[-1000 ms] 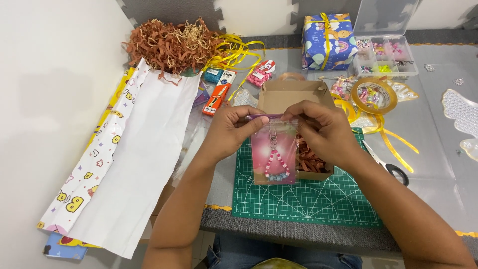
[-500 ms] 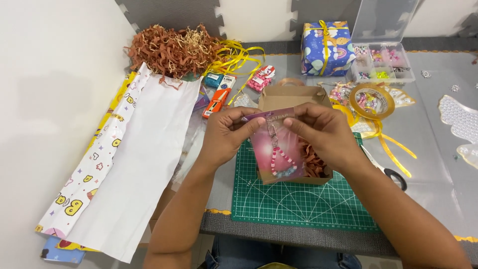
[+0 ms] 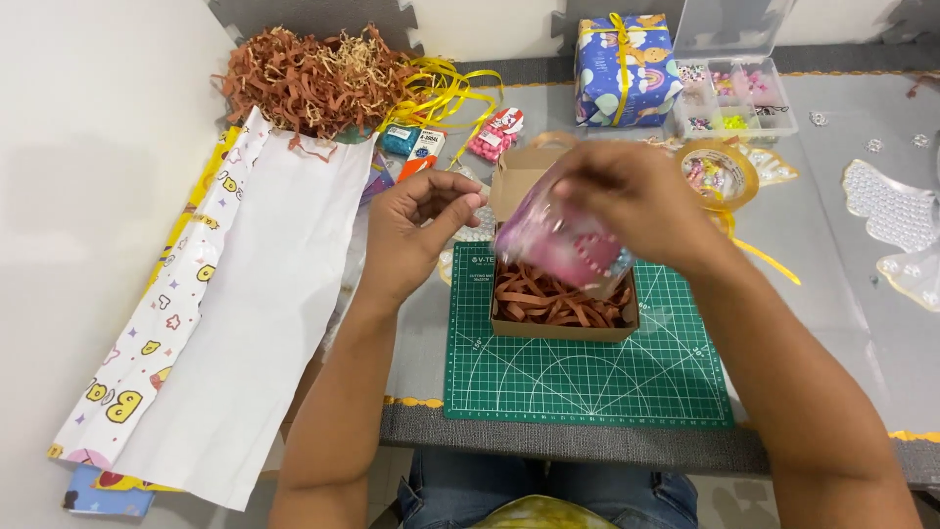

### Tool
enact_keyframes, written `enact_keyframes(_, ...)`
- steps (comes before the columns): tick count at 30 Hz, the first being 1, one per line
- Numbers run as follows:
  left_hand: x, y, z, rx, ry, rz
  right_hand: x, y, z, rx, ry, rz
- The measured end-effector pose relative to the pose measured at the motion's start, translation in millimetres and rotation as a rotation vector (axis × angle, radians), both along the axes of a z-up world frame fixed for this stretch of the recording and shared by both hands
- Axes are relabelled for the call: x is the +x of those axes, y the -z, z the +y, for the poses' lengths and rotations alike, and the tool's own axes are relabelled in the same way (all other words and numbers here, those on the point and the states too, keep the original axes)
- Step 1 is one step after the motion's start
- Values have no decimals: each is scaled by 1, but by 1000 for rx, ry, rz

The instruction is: Assembling a small cardboard box and filling it with shredded paper and a small gift item.

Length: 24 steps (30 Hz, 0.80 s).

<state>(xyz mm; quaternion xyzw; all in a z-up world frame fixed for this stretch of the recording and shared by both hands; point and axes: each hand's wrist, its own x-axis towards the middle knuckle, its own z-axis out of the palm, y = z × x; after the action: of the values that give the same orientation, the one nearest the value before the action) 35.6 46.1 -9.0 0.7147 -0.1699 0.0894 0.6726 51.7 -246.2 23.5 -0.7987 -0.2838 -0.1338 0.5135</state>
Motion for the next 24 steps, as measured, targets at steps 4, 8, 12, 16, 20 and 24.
enact_keyframes(4, -2, -4, -3, 103, -29, -58, 9, 20, 17, -193, -160, 261)
enact_keyframes(8, -6, 1, -6, 265, 35, -44, 18, 35, 17, -392, -162, 366)
enact_keyframes(12, -15, -12, -9, 401, 84, 8, 21, 30, 12, -394, -151, 384)
enact_keyframes(16, -26, -24, -12, 524, 135, 178, 21, 20, 7, -271, -153, 268)
enact_keyframes(20, -34, -32, -20, 707, 270, 246, 26, 27, -4, -81, -227, 282)
enact_keyframes(24, -31, -16, -24, 775, 279, 283, 23, 32, -4, 4, -312, 353)
